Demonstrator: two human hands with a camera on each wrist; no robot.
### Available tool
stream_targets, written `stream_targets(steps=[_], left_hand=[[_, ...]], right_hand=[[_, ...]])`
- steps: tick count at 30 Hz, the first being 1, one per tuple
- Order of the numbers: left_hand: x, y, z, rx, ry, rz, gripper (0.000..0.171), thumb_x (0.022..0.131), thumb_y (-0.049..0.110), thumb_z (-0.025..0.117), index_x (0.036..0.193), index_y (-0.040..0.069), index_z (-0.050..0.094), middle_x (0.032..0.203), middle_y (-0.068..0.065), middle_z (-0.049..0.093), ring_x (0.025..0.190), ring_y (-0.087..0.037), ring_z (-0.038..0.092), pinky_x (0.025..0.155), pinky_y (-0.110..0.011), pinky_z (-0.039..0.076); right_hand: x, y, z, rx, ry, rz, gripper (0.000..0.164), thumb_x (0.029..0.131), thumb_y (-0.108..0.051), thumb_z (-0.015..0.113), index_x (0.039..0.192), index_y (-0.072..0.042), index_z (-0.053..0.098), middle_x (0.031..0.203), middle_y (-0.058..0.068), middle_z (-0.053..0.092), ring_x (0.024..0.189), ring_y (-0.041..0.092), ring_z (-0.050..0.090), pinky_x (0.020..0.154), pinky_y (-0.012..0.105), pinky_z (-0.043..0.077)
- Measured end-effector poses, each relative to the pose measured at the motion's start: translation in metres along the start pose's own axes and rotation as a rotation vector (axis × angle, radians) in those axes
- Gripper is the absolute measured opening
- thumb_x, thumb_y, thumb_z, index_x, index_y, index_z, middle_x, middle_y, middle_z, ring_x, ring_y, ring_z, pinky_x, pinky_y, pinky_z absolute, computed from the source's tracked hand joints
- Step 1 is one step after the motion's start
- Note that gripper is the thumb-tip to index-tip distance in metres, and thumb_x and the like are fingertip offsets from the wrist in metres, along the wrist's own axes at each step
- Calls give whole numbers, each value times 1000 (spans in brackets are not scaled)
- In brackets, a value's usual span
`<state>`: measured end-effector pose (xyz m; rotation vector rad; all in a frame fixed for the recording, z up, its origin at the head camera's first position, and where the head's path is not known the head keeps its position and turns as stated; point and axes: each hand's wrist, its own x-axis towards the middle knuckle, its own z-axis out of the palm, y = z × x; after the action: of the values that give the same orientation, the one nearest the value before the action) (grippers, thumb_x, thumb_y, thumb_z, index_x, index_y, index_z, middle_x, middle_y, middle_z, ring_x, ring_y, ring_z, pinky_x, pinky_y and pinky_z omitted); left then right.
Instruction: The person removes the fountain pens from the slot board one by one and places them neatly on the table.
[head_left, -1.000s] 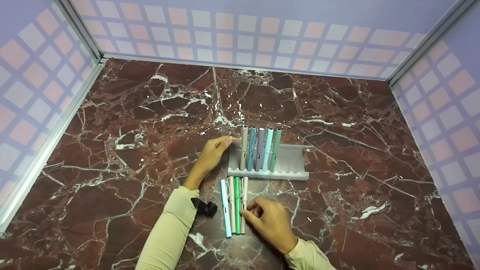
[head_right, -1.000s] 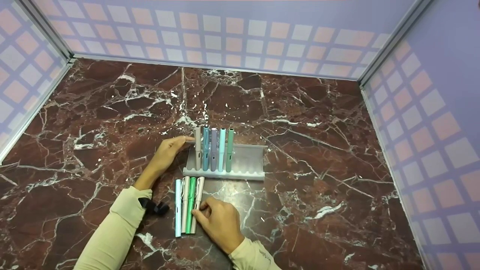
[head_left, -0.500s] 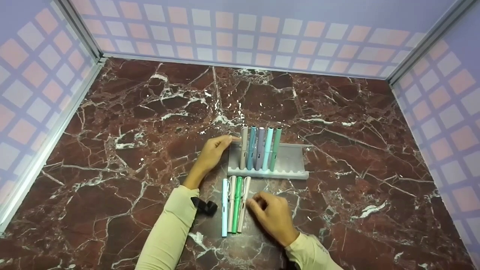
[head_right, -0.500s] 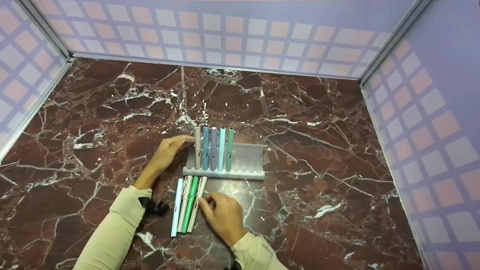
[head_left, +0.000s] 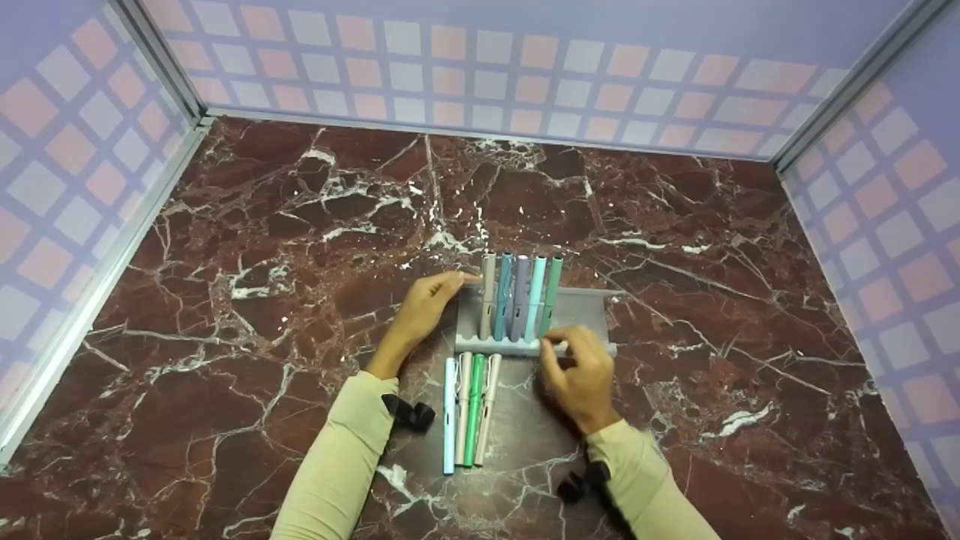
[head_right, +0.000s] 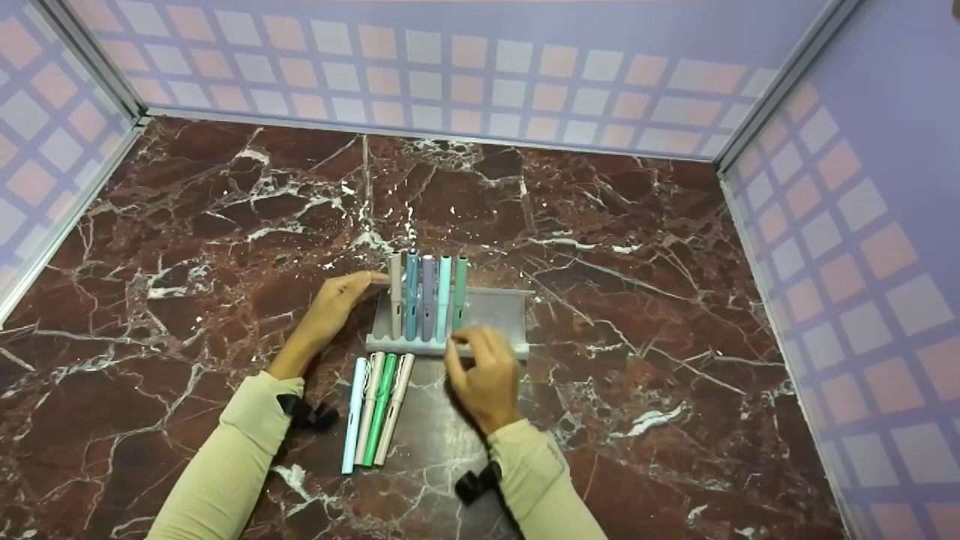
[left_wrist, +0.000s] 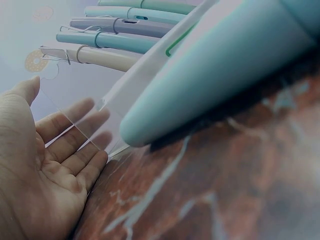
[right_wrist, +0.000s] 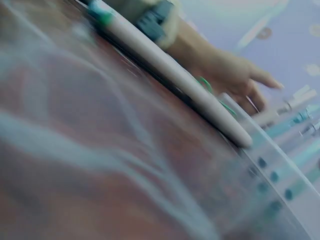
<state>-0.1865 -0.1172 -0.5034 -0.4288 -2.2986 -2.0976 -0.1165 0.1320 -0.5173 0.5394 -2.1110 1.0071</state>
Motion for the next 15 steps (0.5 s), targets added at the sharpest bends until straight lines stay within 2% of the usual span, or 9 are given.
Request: stream_targets(steps=[4, 7, 11, 14, 15], left_hand=[[1, -2, 0, -3, -2, 5, 31, 106, 15, 47, 118, -4, 69, 122, -18, 70, 120, -31, 63, 110, -40, 45], [1, -2, 0, -5, -3, 12, 31, 106, 15, 48, 118, -4, 69, 121, -18, 70, 119, -31, 63, 109, -40, 45], [-5, 20, 0, -10, -22, -8, 30, 106, 13, 47, 119, -6, 67, 123, -21, 69, 121, -34, 62, 110, -42, 44], [-9, 37, -1, 1, -39, -21, 30, 106, 10, 46, 119, -10, 65, 124, -25, 67, 122, -38, 60, 111, -43, 43], [-10, 38, -2, 10, -43, -17, 31, 106, 10, 46, 120, -10, 65, 124, -25, 67, 122, -37, 60, 111, -43, 43]], right_hand=[[9, 11, 2, -53, 37, 40, 12, 81, -11, 74, 90, -4, 70, 83, 9, 68, 70, 26, 57, 67, 37, 44], [12, 15, 3, -105, -5, 82, 24, 79, -14, 78, 99, -3, 70, 89, 10, 72, 72, 27, 60, 69, 40, 41], [11, 16, 3, -180, -101, 96, 33, 80, -18, 81, 106, -2, 70, 87, 10, 74, 70, 28, 63, 72, 42, 40], [10, 15, 2, -224, -155, 87, 30, 81, -22, 80, 102, -2, 71, 83, 10, 74, 68, 28, 64, 74, 43, 41], [10, 15, 1, -233, -166, 86, 29, 82, -23, 80, 101, -3, 72, 83, 11, 74, 67, 28, 64, 74, 43, 41]])
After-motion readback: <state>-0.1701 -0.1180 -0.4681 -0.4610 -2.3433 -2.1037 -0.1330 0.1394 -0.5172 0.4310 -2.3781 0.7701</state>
